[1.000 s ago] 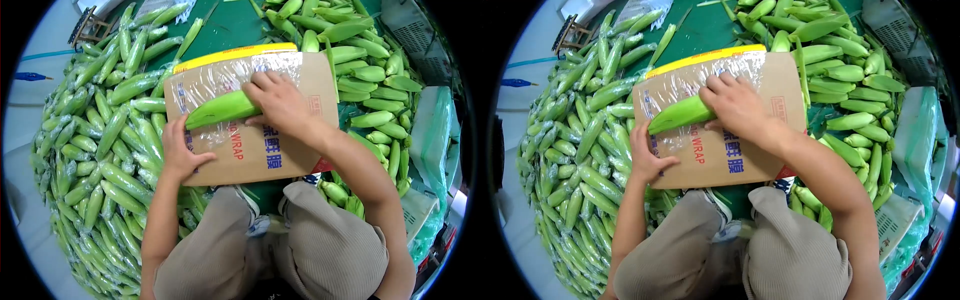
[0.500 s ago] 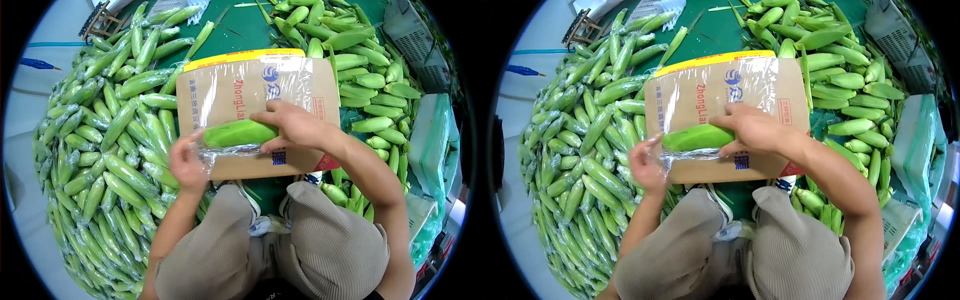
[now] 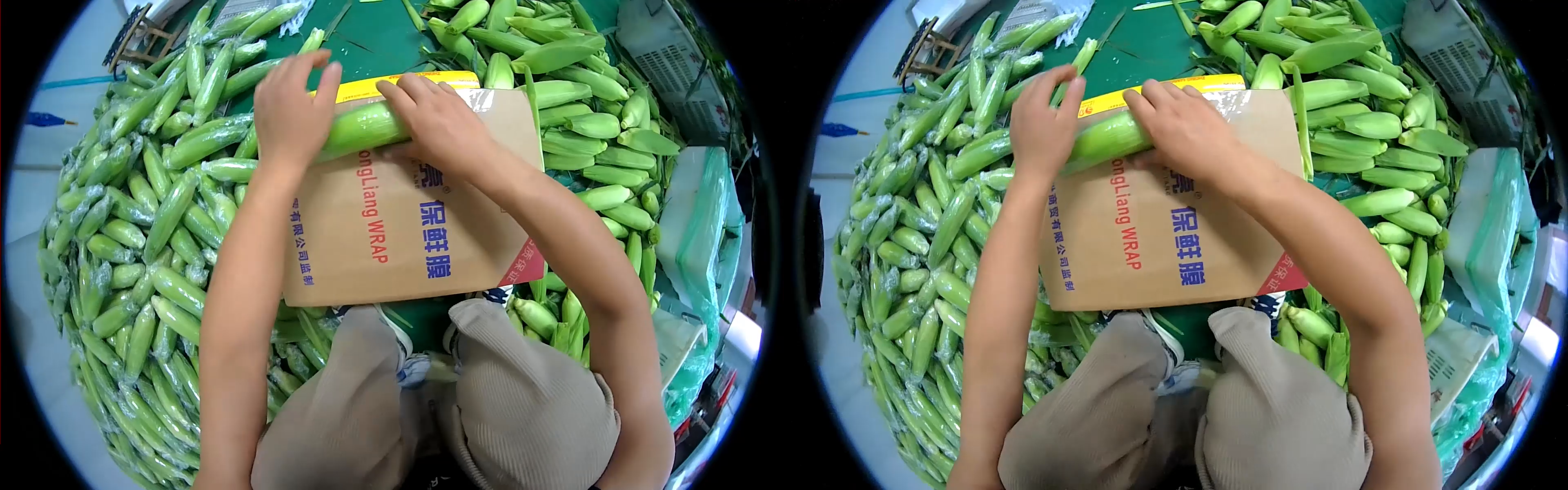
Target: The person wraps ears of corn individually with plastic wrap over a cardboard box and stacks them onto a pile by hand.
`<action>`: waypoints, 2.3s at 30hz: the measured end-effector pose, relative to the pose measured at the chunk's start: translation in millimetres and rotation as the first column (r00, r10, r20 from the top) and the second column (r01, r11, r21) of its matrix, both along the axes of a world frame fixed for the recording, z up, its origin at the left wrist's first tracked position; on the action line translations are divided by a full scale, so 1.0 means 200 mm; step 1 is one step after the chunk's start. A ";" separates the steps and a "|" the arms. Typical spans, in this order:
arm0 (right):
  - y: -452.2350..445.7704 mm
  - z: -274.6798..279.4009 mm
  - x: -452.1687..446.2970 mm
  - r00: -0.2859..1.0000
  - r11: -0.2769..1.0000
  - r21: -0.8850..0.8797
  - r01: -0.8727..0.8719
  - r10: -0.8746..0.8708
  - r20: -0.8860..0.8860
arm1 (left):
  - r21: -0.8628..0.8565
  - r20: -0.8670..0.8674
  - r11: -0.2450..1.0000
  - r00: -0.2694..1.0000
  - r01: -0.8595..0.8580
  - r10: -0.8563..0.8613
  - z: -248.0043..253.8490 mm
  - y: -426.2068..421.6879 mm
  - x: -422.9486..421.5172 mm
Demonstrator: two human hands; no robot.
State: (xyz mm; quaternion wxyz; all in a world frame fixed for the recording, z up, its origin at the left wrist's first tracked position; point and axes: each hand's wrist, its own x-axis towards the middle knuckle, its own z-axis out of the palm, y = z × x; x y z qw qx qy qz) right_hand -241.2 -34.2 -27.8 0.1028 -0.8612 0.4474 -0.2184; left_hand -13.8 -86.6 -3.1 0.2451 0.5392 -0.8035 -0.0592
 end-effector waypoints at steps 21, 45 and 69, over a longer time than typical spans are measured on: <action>0.06 -0.12 0.06 0.942 0.964 0.121 -0.236 0.258 -0.215 | 0.941 -0.270 -0.016 0.719 0.339 -0.640 0.19 0.94 -0.09; 0.60 0.27 0.38 0.751 0.851 0.488 -0.196 -0.189 0.632 | 0.460 -0.805 0.858 -0.298 0.230 0.512 0.06 0.89 -0.05; 0.71 -0.40 -1.55 0.688 0.675 0.158 0.721 -0.724 -0.050 | 0.152 0.152 0.971 0.966 0.186 -0.209 -0.12 0.86 0.06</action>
